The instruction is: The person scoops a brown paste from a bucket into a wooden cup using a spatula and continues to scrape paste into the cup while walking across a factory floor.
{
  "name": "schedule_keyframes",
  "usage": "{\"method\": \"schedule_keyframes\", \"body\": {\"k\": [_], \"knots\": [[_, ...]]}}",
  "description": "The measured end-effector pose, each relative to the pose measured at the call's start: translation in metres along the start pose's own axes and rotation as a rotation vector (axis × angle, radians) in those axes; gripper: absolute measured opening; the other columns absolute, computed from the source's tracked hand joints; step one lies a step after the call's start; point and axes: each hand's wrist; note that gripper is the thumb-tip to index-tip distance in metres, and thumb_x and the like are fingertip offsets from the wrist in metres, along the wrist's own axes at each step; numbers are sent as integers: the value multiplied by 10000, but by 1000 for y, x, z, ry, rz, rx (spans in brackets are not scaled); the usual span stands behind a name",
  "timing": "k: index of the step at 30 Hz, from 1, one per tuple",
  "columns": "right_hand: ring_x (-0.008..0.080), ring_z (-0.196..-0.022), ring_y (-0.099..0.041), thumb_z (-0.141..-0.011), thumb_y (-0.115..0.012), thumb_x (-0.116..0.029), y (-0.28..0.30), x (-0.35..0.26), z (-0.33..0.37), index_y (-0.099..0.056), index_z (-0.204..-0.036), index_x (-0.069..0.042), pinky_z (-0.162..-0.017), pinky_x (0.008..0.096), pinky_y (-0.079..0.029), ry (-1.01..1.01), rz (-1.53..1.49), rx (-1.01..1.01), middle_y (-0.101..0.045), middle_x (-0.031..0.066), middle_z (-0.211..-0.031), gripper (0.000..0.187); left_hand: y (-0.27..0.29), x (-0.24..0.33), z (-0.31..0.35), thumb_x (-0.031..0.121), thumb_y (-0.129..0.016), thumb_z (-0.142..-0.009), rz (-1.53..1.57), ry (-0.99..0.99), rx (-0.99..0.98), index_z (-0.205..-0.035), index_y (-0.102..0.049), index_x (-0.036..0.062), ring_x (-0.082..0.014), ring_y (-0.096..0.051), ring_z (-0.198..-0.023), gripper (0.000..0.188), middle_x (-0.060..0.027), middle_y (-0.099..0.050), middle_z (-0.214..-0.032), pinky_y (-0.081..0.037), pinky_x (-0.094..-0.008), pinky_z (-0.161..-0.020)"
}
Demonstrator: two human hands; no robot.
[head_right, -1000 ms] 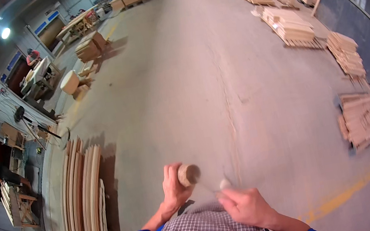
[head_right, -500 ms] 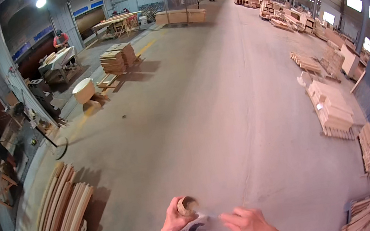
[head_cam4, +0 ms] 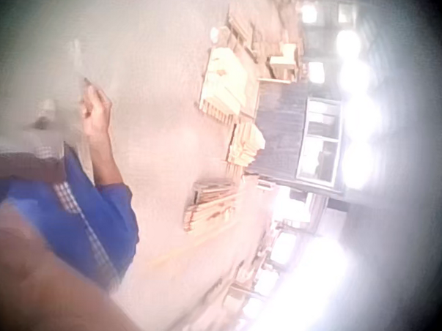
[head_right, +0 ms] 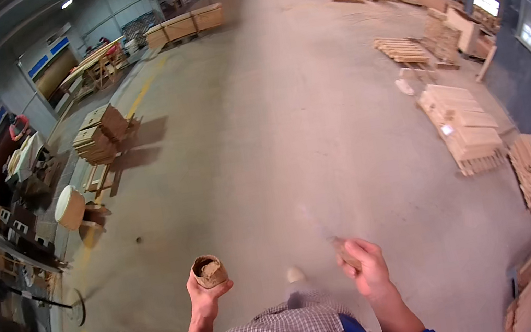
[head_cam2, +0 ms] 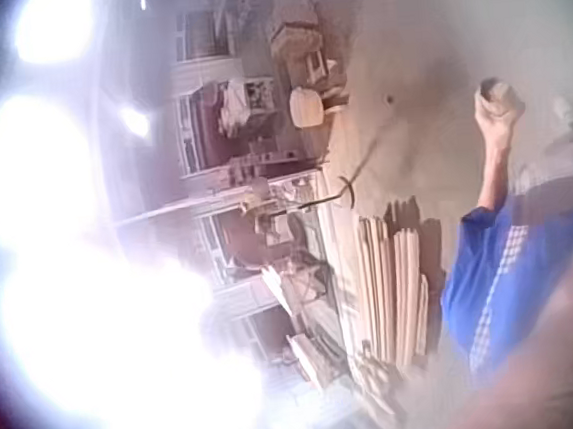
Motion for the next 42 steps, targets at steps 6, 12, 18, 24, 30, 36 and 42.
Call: {"method": "schedule_keyframes", "body": {"k": [6,12,18,24,30,36,42], "knots": [[88,-661,-549,-913,-633,-129,-168,-42,-222,-633,-1125,52,-509,195,-385,-132,148,-417,-651,74,-872,279,64,23,-121,-38,-776,-612,29,78,371,-1144,-555,19,-143,-592,-876,579,-41,-603,-995,-519,-280,-764],[133,-708,-587,-853,-649,-13,-299,-45,-405,-652,-1107,36,-621,252,-473,330,488,-564,-666,75,-914,259,135,1,-264,-35,-749,-618,98,97,772,-1145,-565,15,-152,-591,-869,560,-50,-604,-999,-519,-288,-740],[200,-721,-618,-774,-696,-12,-375,-48,-584,-647,-1062,47,-645,279,-489,708,1079,-556,-655,139,-882,298,148,39,-535,-11,-745,-624,-31,63,646,-1167,-554,12,-165,-600,-951,576,-55,-604,-1040,-517,-298,-828],[306,-795,-623,-769,-631,-2,-428,-92,-740,-580,-1131,70,-674,356,-517,1003,919,-226,-639,198,-922,373,84,98,-806,45,-834,-623,-109,-52,134,-1204,-518,29,-184,-591,-1055,662,-76,-605,-1108,-505,-324,-907],[301,-722,-633,-777,-674,-85,-494,-116,-964,-613,-1074,54,-620,349,-525,1155,1040,-431,-639,205,-919,334,41,141,-1046,48,-845,-577,-52,-164,29,-1174,-544,31,-159,-589,-1020,669,-57,-612,-1069,-475,-305,-912],[215,-627,-618,-715,-769,-101,-614,-144,-1164,-675,-1033,-1,-499,300,-487,1155,1012,-831,-643,107,-858,346,59,190,-1214,31,-826,-600,-215,-239,195,-1182,-527,33,-162,-598,-1005,655,-63,-594,-1088,-483,-301,-888],[203,-617,-599,-618,-779,-20,-701,-143,-1357,-695,-1001,-13,-484,298,-473,1173,1167,-1061,-607,82,-833,392,97,192,-1381,48,-856,-588,-241,-170,437,-1174,-522,43,-164,-605,-976,675,-64,-606,-1060,-491,-297,-875]]}}
Point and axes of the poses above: each hand's wrist, its own z-axis away from the middle knuckle, its own y-axis out of the back of the hand, x = y × z
